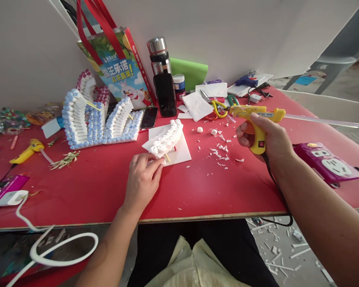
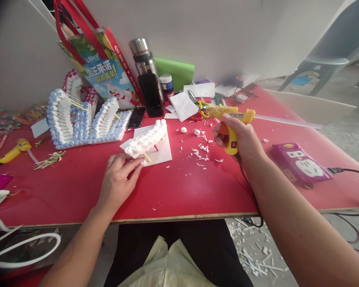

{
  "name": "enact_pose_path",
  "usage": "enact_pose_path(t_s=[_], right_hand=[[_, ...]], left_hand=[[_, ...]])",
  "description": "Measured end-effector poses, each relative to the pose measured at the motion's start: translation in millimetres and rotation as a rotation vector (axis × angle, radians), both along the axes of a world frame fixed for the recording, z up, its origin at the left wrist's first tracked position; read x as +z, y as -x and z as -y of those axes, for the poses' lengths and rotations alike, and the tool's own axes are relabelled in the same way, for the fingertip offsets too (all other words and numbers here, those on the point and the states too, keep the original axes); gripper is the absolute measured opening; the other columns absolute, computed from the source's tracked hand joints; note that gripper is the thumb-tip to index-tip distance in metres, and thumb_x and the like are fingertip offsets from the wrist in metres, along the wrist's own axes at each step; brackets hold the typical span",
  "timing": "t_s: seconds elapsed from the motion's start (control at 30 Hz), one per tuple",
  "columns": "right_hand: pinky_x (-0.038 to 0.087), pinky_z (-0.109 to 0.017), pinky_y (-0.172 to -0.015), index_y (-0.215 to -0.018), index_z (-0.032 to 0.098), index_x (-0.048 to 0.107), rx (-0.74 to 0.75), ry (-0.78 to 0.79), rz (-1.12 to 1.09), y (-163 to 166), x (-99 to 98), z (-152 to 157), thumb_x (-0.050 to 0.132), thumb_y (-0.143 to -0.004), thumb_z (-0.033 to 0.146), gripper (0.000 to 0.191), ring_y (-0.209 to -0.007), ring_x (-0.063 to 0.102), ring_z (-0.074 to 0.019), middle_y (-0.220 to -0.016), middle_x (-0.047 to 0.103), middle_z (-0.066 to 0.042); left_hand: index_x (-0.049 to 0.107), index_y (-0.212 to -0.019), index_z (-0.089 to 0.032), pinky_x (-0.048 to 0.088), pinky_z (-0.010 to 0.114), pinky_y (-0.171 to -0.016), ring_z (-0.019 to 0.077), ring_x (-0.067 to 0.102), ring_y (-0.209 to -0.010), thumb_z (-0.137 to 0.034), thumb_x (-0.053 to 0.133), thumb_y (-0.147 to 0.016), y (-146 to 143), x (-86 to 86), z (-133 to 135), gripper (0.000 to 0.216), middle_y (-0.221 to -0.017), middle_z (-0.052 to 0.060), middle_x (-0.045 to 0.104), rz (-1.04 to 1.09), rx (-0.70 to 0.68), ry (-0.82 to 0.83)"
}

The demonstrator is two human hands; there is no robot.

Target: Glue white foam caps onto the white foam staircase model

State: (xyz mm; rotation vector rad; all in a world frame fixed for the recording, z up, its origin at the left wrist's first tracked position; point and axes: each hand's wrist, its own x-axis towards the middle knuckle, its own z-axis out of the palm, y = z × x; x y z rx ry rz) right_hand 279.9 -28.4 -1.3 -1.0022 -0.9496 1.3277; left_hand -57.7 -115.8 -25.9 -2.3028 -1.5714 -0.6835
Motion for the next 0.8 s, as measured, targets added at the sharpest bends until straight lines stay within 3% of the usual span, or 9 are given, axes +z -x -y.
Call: enact_pose_path(t_s=[0.8], right_hand=[[0.034,-0.028,-0.044,-0.065,0.017,0.067,0.005,0.006,-0.013,-0.5,-0.3,0.3,0.07,-0.08,0.042,0.03,-0.045,0.051,-0.0121,-0.063,0.063,-0.007]], left_hand=[[0.069,-0.114,-0.019,0.051,0.042,-0.092,0.0278,0.057,-0.104,-0.021,0.059,-0.093,-3.4,-3.1,4.7,0.023,-0.109,0.012,0.063,0.07,0.011,0.003]])
